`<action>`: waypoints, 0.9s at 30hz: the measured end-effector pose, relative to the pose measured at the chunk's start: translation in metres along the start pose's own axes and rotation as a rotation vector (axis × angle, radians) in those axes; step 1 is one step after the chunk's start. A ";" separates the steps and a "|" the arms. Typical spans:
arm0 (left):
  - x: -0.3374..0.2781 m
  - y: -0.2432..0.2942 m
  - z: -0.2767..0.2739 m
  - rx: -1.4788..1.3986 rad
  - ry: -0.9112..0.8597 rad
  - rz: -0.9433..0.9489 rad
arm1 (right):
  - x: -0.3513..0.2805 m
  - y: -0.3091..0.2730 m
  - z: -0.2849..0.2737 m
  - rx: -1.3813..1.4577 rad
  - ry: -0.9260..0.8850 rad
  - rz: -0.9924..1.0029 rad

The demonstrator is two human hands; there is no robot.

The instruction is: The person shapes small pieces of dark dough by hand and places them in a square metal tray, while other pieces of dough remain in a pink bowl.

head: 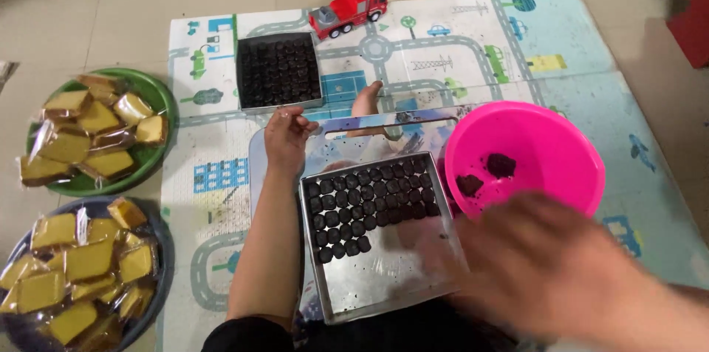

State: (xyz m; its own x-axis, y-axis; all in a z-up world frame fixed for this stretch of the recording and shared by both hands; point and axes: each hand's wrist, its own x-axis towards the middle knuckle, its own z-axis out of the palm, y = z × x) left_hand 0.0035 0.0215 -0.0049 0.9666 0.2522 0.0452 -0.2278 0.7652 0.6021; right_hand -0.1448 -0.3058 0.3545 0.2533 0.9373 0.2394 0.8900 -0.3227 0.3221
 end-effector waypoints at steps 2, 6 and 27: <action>0.001 -0.003 -0.004 0.001 -0.012 0.012 | -0.040 0.031 0.049 0.010 -0.244 0.118; 0.005 -0.008 -0.005 0.003 -0.040 0.015 | -0.115 0.080 0.134 0.071 -0.970 0.686; 0.014 -0.020 -0.017 0.138 0.039 0.005 | -0.131 0.075 0.229 0.676 -1.022 0.754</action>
